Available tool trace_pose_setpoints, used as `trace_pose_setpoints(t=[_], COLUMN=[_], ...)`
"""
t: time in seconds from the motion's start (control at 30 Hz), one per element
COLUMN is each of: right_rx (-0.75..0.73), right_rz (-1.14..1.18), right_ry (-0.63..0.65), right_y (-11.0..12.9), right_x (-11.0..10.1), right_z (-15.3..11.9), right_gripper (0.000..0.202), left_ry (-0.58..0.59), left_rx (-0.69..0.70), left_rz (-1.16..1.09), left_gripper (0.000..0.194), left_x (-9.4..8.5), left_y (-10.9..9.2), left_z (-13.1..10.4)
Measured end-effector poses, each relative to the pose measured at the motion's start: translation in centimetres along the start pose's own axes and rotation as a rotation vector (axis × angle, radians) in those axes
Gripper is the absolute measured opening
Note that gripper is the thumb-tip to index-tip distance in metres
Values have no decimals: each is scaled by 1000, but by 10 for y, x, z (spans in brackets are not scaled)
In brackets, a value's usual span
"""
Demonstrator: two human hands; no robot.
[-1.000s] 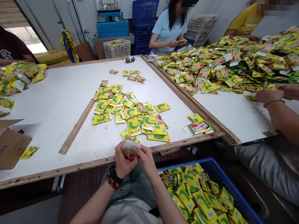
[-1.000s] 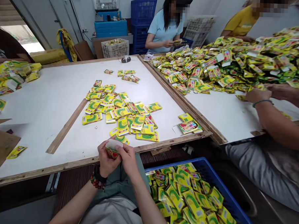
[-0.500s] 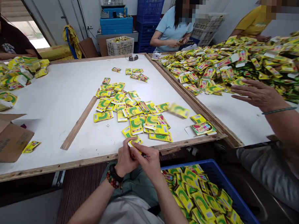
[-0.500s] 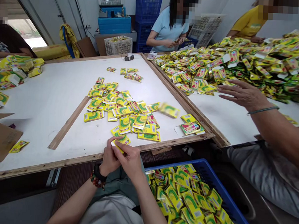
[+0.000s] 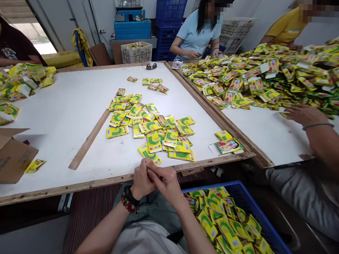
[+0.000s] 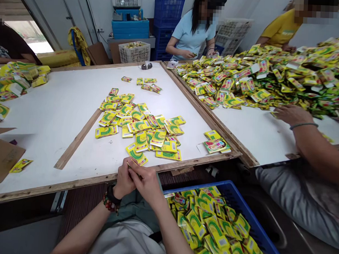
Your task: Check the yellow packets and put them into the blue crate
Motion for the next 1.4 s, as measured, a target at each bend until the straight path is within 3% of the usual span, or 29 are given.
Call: trace_pose_setpoints(t=[0.13,0.27,0.4,0.47,0.53,0.63,0.73,0.8,0.9,1.03,1.13,1.2,1.27,1.33,1.4], right_rx=[131,103,24,-7,7,169,375,375,180,-39,-29,36,87,117,158], right_rz=[77,118,78,14,-71,-361,-750,-840,-675,-360,-140,0,137,279,444], right_ry=[-105,-186,-140,-101,-66,-72,-159,-214,-251,-199,-31,17,-42,-126,-135], right_y=[0,6,9,13,15,10,-3,-9,-12,-3,0,-5,-15,-28,-39], right_x=[-5,-1,12,11,-5,-58,-118,-135,-119,-76,-44,-25,-10,0,7], right_z=[-1,-1,1,-2,-14,-51,-91,-100,-78,-23,5,12,10,4,-4], right_gripper=[35,25,28,32,36,39,41,44,41,52,57,49,41,41,48], left_ry=[-16,-40,-80,-42,119,403,400,397,427,324,341,230,69,23,30], left_rx=[136,223,189,188,262,388,398,432,467,424,322,137,-56,-164,-225], left_rz=[63,-26,-143,-174,-178,-82,146,263,295,27,-189,-283,-353,-368,-329], left_gripper=[50,47,37,38,52,64,55,55,32,25,20,17,48,74,74], left_x=[7,7,1,-3,-8,-14,-15,-4,8,-26,-47,-48,-39,-22,-7], left_y=[-1,-6,-10,-12,-16,-16,-1,5,2,-25,-38,-32,-20,-10,-4], left_z=[-5,-5,-1,3,11,32,68,89,109,108,88,72,53,35,22])
Point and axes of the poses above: each hand's wrist, its own z-axis towards the middle knuckle, its own x-axis out of the palm, y = z × x, the point moved 5 cm from there along z, towards the middle knuckle, and after that the axes turned 12 degrees about z, right-handed, at the moved point
